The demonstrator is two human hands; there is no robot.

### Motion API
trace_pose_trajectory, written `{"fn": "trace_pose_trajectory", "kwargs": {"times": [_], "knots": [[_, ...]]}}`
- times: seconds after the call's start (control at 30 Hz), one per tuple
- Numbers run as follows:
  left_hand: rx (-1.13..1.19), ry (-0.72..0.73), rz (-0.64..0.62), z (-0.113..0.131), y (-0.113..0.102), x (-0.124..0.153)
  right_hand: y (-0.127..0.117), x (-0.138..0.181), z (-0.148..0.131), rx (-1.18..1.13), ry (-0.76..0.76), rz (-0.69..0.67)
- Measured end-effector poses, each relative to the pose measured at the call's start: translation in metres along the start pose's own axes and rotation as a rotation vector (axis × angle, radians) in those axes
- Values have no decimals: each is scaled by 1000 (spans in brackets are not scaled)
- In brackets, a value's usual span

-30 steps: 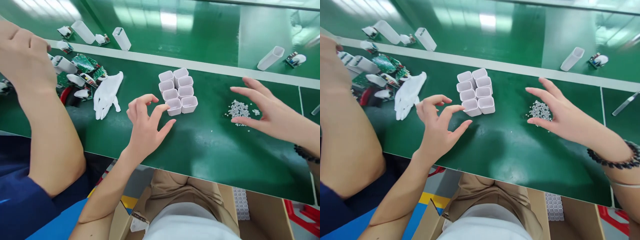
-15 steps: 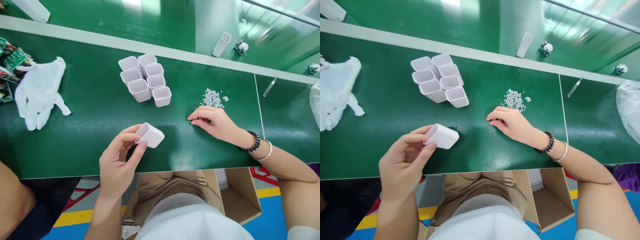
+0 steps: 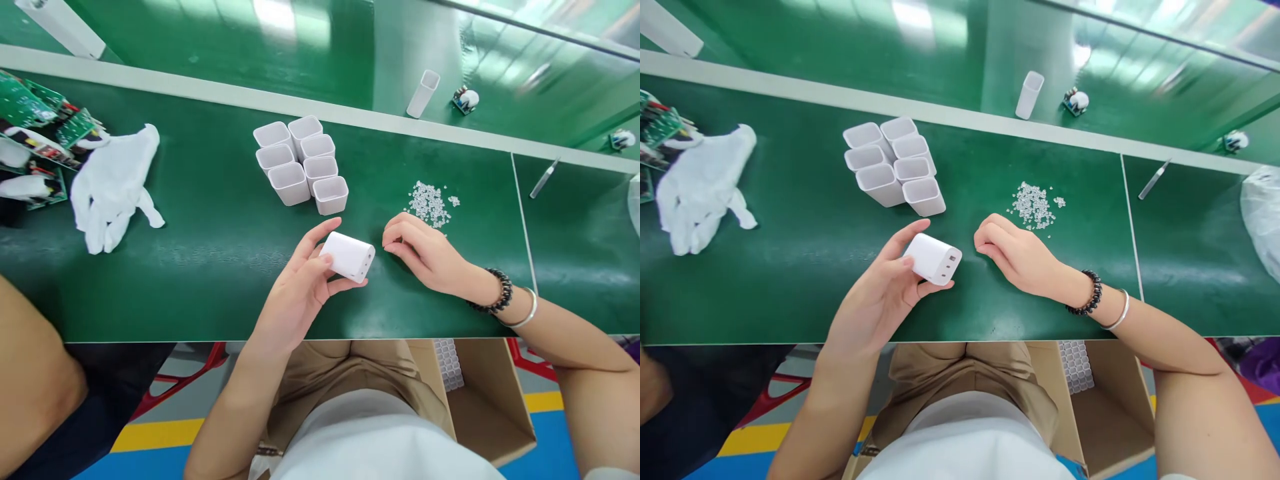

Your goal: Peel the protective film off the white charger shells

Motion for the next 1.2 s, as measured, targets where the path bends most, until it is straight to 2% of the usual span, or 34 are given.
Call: {"fn": "trace_pose_trajectory", "kwargs": {"times": [0.1,0.17,0.27,0.4,0.63,0.9,1.2], "knots": [[-17,31,-12,-6,3,2,-4,3,-14,-329,97,96],[-69,78,4,-9,4,2,-6,3,-25,-395,82,138],[-169,170,38,-12,7,0,-10,2,-37,-275,-40,205],[-216,262,63,-12,10,-3,-13,1,-39,-57,-173,263],[-247,294,87,-11,11,-3,-11,3,-34,45,-208,227],[-331,376,84,-10,11,0,-16,2,-28,-88,-18,99],[-476,465,52,-13,12,4,-13,2,-13,-474,437,-8]]}}
Point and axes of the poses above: each hand's wrist, its own x-axis away from the middle knuckle, its own y-axis out of the palm, z = x × y, the point moved 4 cm from there along -x, towards the middle knuckle, and after that the axes turned 7 degrees about z, right-handed, at the moved point
